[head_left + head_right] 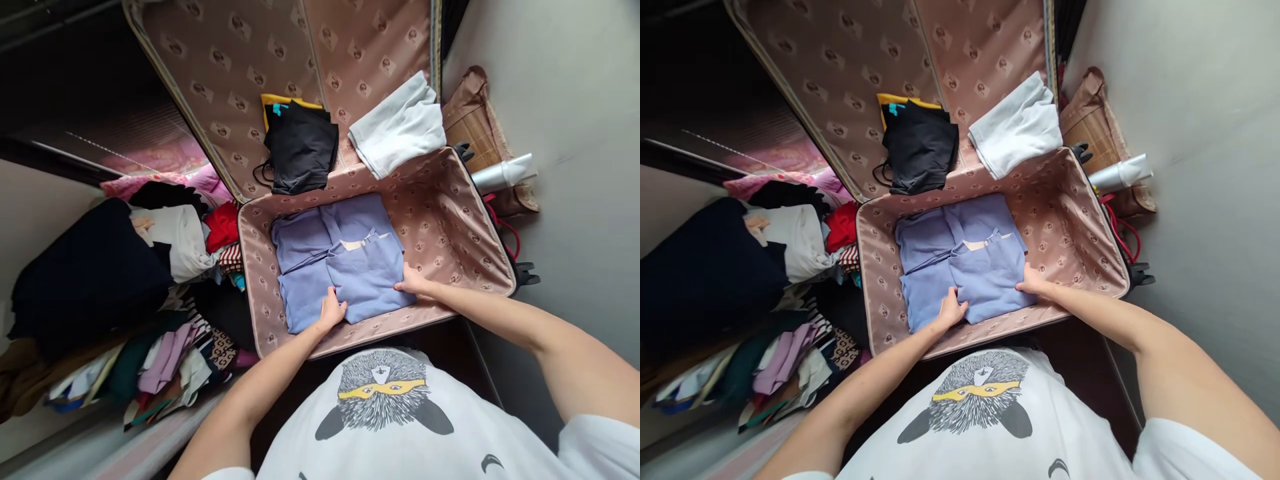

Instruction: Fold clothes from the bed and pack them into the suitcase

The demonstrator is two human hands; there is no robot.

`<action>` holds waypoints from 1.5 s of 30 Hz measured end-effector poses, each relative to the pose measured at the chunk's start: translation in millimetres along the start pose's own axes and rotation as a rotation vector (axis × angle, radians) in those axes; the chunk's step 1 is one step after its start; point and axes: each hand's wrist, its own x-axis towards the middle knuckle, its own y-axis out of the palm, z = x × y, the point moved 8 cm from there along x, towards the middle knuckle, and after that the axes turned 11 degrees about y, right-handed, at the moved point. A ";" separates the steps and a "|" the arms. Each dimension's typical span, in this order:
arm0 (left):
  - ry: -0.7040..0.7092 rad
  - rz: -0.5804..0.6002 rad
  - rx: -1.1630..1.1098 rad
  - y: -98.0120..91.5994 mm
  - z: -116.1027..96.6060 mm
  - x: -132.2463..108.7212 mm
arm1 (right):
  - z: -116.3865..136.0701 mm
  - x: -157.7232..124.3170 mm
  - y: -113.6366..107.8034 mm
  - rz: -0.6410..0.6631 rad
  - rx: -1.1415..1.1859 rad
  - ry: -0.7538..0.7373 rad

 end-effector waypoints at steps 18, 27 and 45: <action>0.657 0.483 0.712 52.1 -44.0 9.5 | 115.0 -13.8 -178.2 -0.491 -0.378 -0.415; 0.452 0.196 0.409 12.6 -81.6 -22.4 | 195.0 15.3 -440.1 -1.032 -0.301 -0.354; 0.535 -0.182 -0.278 -35.7 -95.0 -35.1 | 230.7 26.2 -450.8 -0.778 -0.724 -0.332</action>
